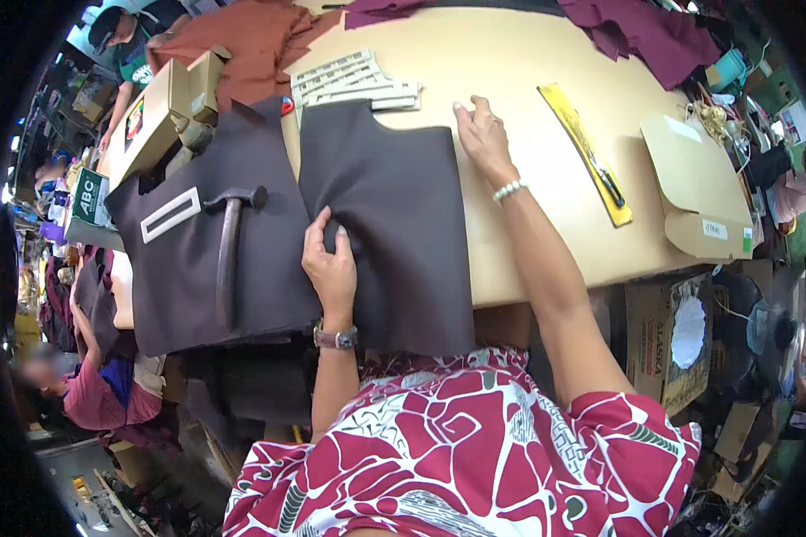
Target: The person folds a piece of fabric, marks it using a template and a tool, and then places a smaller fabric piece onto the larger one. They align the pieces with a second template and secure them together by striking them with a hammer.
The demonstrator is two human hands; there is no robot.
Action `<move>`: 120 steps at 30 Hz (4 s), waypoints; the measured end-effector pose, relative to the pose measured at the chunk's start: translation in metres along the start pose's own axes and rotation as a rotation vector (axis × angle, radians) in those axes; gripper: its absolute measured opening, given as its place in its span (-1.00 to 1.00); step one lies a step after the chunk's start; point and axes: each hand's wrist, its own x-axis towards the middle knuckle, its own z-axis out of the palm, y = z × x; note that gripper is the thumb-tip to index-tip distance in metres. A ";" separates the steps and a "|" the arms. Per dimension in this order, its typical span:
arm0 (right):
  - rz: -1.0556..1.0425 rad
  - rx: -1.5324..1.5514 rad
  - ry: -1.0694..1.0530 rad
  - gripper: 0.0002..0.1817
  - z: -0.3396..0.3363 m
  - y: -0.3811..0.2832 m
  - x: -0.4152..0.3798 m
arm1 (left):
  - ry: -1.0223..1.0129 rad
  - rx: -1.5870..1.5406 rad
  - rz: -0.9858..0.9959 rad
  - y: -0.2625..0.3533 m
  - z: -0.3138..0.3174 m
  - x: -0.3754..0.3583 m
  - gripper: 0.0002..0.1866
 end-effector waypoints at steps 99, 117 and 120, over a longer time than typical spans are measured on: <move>-0.012 -0.105 0.115 -0.34 -0.027 0.015 0.009 | -0.283 -0.267 -0.063 -0.044 0.088 0.141 -0.57; 0.060 -0.137 0.025 -0.33 -0.034 0.012 0.006 | -0.207 0.074 0.060 -0.024 0.083 0.144 -0.68; 0.070 -0.150 0.027 -0.32 -0.034 0.010 0.005 | -0.215 0.097 0.039 -0.021 0.082 0.145 -0.70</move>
